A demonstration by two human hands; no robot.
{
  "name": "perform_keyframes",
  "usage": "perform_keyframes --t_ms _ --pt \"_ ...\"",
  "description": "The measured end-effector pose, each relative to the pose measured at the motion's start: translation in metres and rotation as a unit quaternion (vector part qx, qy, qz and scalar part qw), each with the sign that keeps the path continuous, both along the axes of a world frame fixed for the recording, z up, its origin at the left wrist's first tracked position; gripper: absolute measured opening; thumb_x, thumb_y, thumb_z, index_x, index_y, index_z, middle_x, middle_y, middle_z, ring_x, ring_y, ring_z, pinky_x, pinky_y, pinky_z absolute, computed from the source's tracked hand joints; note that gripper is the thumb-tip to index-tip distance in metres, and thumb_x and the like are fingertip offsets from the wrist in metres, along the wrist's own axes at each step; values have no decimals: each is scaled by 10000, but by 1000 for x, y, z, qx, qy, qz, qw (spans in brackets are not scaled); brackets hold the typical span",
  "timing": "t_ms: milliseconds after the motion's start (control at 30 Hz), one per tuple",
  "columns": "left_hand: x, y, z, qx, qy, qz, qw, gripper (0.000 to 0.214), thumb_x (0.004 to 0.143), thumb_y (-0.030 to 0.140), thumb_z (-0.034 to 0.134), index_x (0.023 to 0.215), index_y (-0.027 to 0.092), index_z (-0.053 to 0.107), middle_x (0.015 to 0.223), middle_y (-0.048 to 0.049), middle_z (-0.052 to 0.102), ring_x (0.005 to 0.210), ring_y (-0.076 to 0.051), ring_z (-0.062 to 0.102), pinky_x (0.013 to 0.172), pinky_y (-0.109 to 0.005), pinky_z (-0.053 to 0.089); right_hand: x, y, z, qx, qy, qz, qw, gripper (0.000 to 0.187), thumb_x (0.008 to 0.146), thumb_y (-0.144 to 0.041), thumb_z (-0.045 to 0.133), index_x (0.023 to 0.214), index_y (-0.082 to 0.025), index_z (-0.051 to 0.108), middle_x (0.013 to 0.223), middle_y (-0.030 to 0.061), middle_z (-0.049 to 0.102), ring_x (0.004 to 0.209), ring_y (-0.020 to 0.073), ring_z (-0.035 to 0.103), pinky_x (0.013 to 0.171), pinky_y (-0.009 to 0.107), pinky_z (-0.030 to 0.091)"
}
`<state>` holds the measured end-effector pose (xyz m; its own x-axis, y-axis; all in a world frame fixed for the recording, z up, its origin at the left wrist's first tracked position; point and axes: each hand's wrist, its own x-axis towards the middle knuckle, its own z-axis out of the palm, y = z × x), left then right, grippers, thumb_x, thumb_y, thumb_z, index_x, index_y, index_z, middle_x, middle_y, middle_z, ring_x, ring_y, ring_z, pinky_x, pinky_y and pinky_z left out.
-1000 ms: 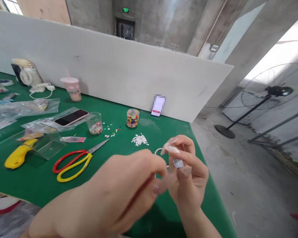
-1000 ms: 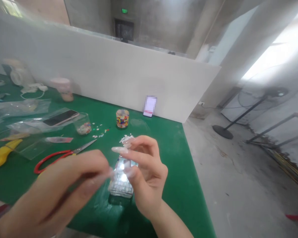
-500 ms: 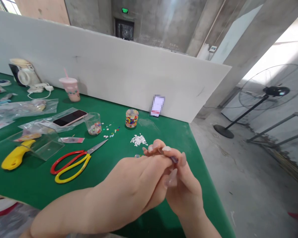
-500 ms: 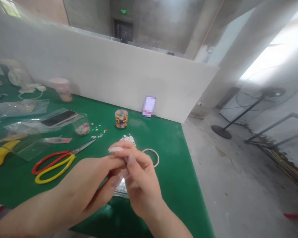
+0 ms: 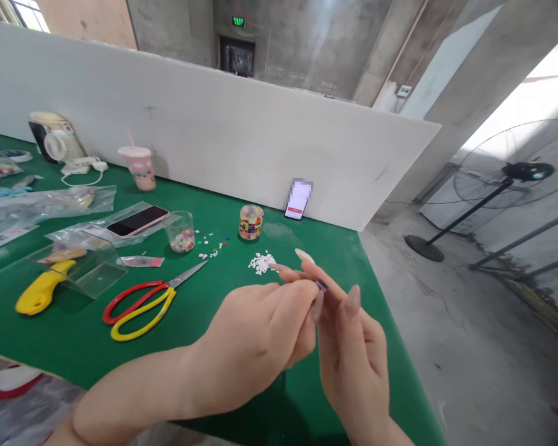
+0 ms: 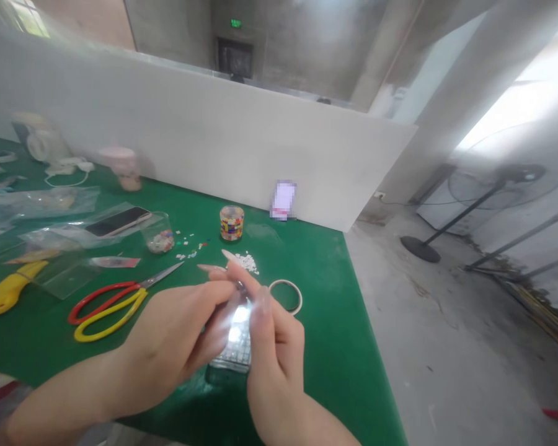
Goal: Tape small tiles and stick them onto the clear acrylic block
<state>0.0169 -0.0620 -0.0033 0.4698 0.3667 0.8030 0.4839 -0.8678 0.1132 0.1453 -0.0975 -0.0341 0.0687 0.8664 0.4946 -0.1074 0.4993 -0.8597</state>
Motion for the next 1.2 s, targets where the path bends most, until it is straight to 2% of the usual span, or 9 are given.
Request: perform_keyframes --t_ms 133,300,433,567,700,867,967,1133,1200 --pt "-1 2 2 13 -11 -1 1000 242 912 93 386 728 213 489 500 39 580 417 -105 536 436 -202 412 0 -5 -3 16 -57 -45 997 363 1038 -363 398 1325 -361 619 1304 -12 696 1221 196 645 1060 358 525" --pt "-5 4 6 -32 -4 -34 999 233 917 114 412 706 205 446 484 56 533 378 -70 448 386 -177 327 0 -14 -6 -11 -113 -76 991 410 1040 -386 363 1414 -358 527 1371 10 648 1299 229 582 1088 443 498" --pt "-6 5 9 -55 18 -40 998 219 909 117 394 711 205 424 498 66 494 372 -61 404 366 -163 294 3 -14 -6 -24 -130 -55 990 409 1041 -372 363 1420 -371 516 1398 -2 625 1311 225 571 1106 443 476" --pt "-6 4 10 -48 24 -30 998 212 890 97 370 719 209 428 511 59 491 385 -75 407 367 -176 279 5 -9 -4 -17 -97 -33 995 391 1037 -367 395 1392 -352 557 1387 -4 635 1283 197 597 1099 366 484" --pt "-5 4 8 13 12 -34 999 241 859 72 376 668 206 438 483 45 498 407 -85 424 394 -193 309 4 -5 -1 -16 -32 20 999 345 1038 -334 415 1266 -331 674 1243 -17 732 1177 170 672 1048 290 528" --pt "-3 2 3 58 14 4 998 305 855 42 357 616 192 473 457 47 492 399 -83 441 410 -201 354 2 -4 2 -68 16 38 997 348 1038 -373 411 1159 -339 736 1206 -39 748 1194 152 652 1058 253 493" --pt "-1 1 3 50 15 0 999 331 873 44 348 608 173 500 452 49 488 390 -75 434 403 -200 348 1 -4 3 -89 39 51 994 338 1031 -379 432 1130 -337 753 1181 -38 757 1178 152 656 1049 250 488" --pt "3 1 0 25 2 -19 1000 343 923 88 348 627 175 498 475 50 503 390 -83 437 390 -220 339 -1 1 7 -120 118 73 983 281 974 -441 536 986 -331 795 1051 -35 782 1035 138 694 922 228 545" --pt "3 1 -3 -26 2 -37 999 316 973 173 361 709 163 535 514 46 546 409 -94 483 397 -224 372 -2 3 6 -112 153 69 979 252 960 -440 562 943 -337 791 1019 -46 767 984 112 686 878 204 552"
